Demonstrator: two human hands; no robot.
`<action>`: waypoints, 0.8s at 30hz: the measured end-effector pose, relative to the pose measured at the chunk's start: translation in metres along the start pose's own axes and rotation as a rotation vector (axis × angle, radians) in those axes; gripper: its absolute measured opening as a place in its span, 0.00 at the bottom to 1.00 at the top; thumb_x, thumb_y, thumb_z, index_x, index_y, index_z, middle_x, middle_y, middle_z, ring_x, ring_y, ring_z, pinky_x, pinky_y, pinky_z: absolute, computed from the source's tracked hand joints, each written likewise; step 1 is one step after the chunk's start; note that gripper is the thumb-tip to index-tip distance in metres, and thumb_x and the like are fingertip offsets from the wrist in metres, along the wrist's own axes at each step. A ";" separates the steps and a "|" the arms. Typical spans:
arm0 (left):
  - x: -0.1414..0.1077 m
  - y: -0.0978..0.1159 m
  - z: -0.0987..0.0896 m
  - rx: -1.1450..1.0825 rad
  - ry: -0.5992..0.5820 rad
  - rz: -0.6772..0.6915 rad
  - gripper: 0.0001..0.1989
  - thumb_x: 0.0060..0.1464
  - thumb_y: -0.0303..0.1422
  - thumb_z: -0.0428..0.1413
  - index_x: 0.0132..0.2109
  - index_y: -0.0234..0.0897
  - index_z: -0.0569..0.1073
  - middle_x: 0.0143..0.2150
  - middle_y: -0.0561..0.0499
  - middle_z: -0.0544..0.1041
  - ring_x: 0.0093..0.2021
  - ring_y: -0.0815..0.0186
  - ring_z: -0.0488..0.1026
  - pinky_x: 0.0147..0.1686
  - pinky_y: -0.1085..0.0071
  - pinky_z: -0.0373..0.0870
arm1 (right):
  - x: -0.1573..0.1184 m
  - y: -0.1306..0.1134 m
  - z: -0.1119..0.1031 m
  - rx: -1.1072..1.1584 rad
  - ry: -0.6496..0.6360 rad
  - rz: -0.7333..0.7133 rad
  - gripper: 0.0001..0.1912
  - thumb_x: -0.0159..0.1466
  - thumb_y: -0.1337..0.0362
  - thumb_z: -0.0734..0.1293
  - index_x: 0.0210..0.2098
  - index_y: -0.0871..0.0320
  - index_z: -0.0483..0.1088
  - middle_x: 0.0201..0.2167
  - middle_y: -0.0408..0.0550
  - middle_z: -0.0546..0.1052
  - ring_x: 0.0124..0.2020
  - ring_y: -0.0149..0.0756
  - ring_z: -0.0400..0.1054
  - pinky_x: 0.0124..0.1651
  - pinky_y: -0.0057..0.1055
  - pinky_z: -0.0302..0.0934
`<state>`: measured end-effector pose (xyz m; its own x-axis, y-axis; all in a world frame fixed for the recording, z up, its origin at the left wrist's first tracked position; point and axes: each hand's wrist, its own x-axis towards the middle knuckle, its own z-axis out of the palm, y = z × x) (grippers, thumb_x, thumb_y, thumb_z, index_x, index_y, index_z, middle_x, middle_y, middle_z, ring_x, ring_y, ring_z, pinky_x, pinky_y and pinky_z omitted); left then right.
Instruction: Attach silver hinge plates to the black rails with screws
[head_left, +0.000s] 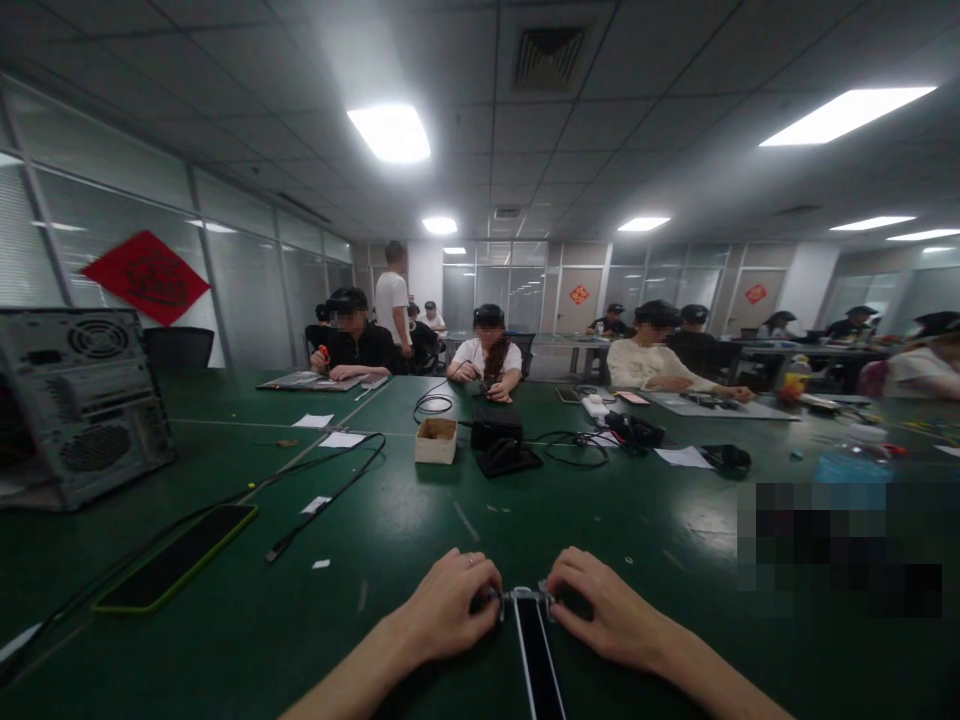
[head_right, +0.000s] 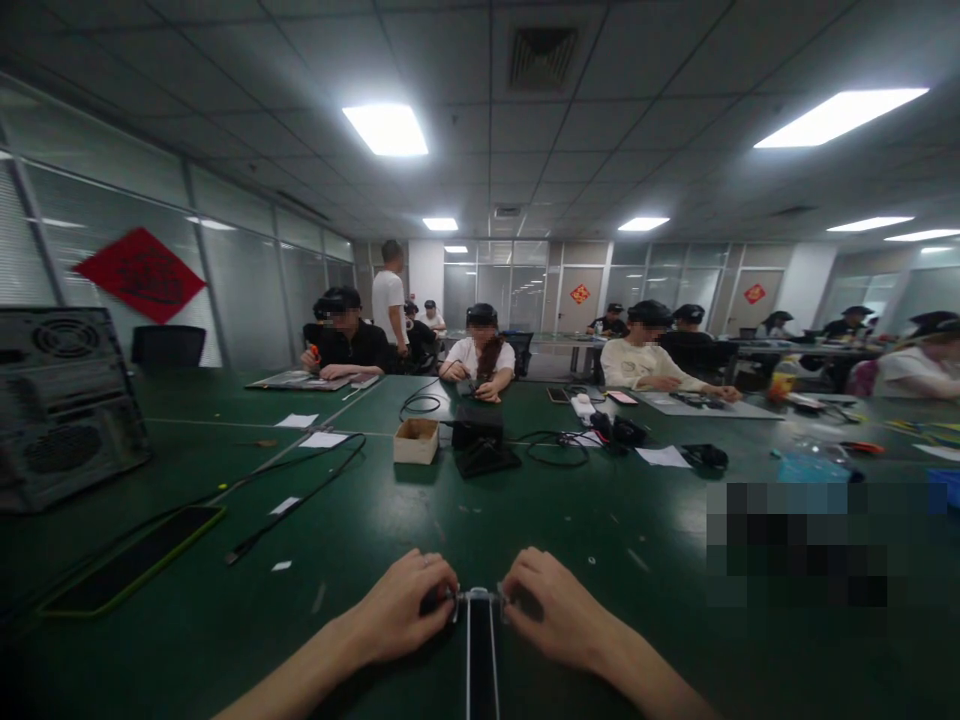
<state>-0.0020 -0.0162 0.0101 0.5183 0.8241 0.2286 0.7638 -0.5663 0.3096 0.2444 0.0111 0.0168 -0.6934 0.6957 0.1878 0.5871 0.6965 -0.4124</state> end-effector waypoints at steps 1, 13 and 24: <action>0.000 0.000 0.000 0.001 -0.002 -0.004 0.06 0.55 0.29 0.52 0.40 0.38 0.70 0.36 0.52 0.73 0.36 0.64 0.70 0.42 0.66 0.61 | 0.000 0.000 0.000 0.000 0.002 0.004 0.06 0.62 0.66 0.63 0.38 0.58 0.69 0.40 0.50 0.71 0.41 0.39 0.64 0.45 0.38 0.61; -0.001 0.004 -0.001 0.006 0.005 -0.017 0.06 0.55 0.29 0.51 0.40 0.38 0.70 0.37 0.52 0.73 0.36 0.64 0.70 0.43 0.65 0.62 | 0.001 -0.002 0.001 -0.002 0.004 0.006 0.07 0.64 0.66 0.60 0.38 0.59 0.69 0.40 0.51 0.72 0.42 0.40 0.65 0.48 0.40 0.60; -0.002 0.000 0.001 -0.018 0.011 -0.012 0.05 0.56 0.30 0.51 0.40 0.38 0.69 0.37 0.52 0.73 0.37 0.65 0.70 0.47 0.62 0.61 | 0.001 -0.001 -0.002 -0.002 0.013 0.011 0.08 0.64 0.66 0.60 0.38 0.58 0.71 0.40 0.51 0.71 0.42 0.39 0.65 0.45 0.37 0.62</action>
<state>-0.0025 -0.0183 0.0083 0.5048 0.8307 0.2348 0.7629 -0.5565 0.3289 0.2436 0.0115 0.0194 -0.6816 0.7053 0.1947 0.5955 0.6893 -0.4127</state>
